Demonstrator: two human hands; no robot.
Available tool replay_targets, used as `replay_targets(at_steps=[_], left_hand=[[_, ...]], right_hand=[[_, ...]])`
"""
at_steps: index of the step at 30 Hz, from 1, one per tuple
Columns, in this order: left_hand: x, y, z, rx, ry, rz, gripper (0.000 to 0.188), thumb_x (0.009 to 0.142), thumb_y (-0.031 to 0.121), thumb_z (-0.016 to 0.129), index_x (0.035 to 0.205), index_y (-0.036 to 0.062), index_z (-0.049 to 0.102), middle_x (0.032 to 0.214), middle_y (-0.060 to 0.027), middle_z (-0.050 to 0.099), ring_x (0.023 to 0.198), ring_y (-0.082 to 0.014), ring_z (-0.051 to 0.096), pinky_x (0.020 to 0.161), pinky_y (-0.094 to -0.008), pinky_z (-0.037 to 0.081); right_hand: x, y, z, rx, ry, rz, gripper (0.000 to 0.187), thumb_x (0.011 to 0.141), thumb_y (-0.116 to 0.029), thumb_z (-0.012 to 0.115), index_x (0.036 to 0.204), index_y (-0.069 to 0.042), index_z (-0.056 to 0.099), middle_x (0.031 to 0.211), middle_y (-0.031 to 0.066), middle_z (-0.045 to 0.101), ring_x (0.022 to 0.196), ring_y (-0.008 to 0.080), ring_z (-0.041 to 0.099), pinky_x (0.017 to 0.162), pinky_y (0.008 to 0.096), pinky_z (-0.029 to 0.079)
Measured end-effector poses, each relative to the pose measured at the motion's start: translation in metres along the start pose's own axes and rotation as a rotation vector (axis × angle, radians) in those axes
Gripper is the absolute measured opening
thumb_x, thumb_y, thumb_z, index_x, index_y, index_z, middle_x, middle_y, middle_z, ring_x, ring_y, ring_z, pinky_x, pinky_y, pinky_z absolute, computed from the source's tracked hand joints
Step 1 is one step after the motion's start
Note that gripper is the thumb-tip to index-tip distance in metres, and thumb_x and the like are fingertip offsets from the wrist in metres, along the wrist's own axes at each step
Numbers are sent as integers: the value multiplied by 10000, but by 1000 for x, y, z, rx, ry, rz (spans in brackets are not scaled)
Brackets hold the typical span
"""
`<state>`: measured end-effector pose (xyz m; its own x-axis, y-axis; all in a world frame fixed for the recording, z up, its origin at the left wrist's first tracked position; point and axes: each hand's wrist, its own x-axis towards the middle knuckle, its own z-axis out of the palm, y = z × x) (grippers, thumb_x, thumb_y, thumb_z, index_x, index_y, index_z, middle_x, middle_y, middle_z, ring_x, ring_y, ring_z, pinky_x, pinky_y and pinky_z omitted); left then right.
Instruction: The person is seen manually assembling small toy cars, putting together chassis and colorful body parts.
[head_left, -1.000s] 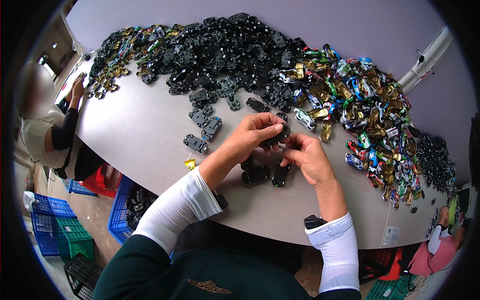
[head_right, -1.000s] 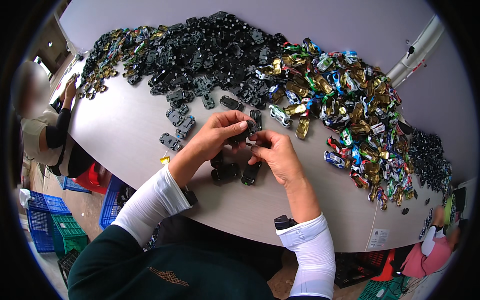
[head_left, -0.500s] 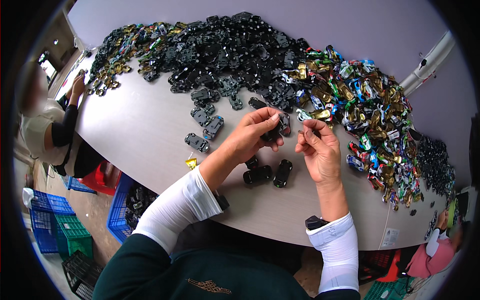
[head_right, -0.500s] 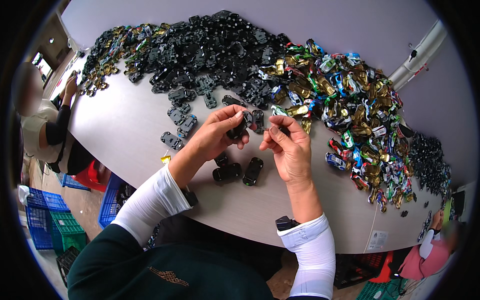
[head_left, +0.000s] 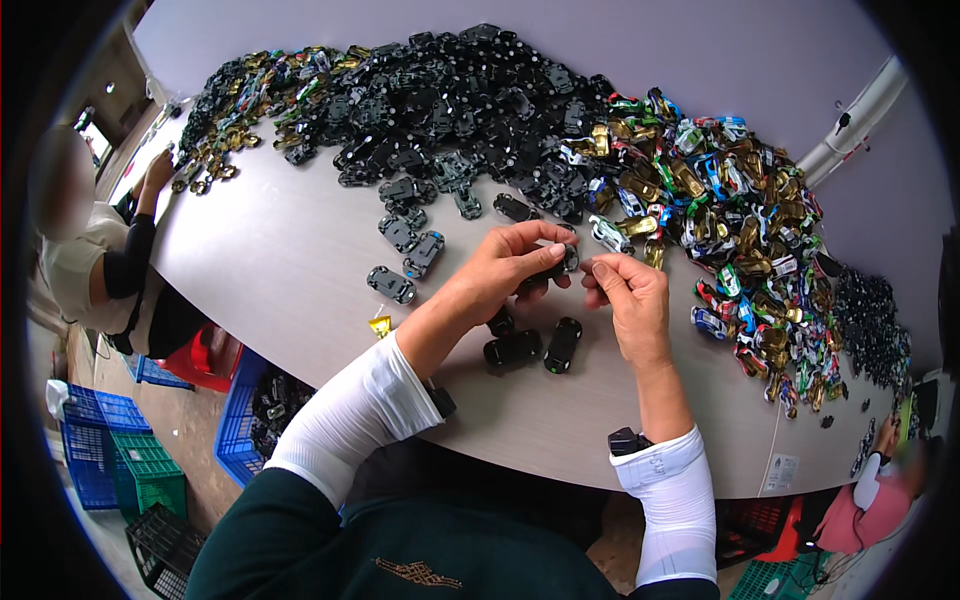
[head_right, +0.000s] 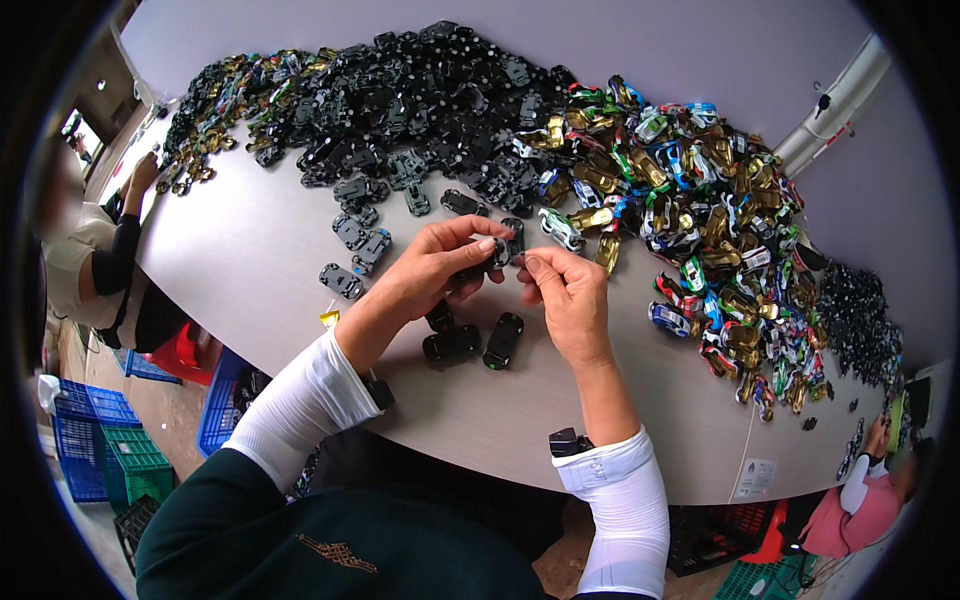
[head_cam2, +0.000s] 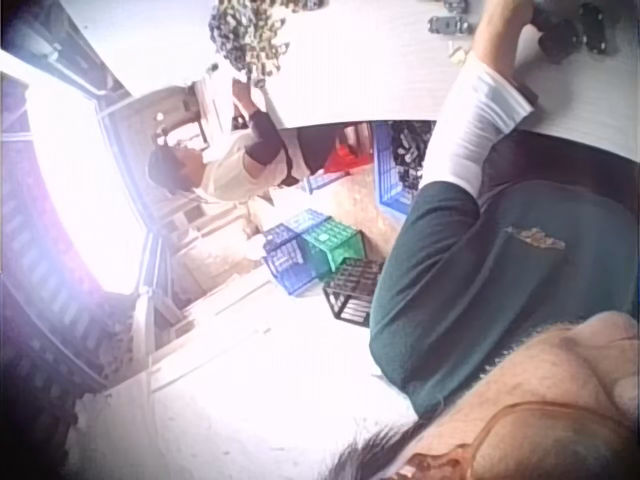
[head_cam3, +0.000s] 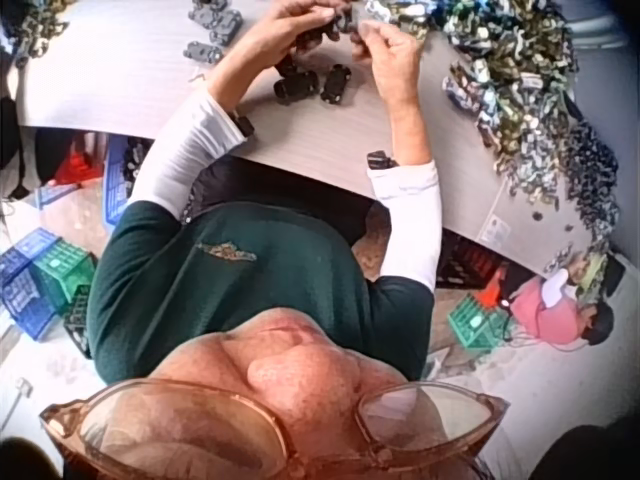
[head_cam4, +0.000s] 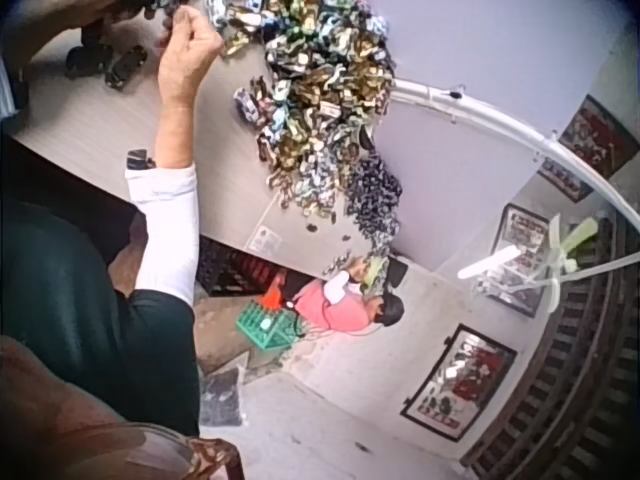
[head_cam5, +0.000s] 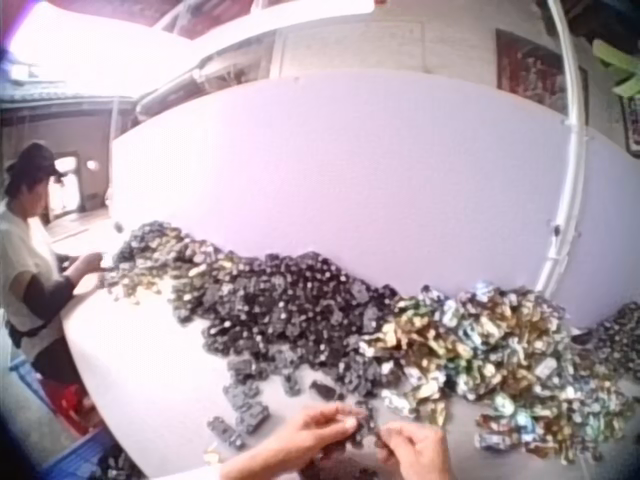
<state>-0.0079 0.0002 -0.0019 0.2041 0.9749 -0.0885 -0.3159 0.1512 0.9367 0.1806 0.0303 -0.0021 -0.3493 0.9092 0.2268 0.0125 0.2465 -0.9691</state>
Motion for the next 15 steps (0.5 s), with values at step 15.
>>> replay_targets(at_steps=[15], left_hand=[[0, -8, 5, 0, -21, 20, 139, 953, 196, 584, 983, 61, 566, 751, -33, 627, 454, -12, 391, 380, -165, 246]], right_hand=[[-4, -11, -2, 660, -97, 512, 179, 949, -136, 574, 816, -17, 573, 695, 15, 536, 463, 12, 362, 364, 165, 266]])
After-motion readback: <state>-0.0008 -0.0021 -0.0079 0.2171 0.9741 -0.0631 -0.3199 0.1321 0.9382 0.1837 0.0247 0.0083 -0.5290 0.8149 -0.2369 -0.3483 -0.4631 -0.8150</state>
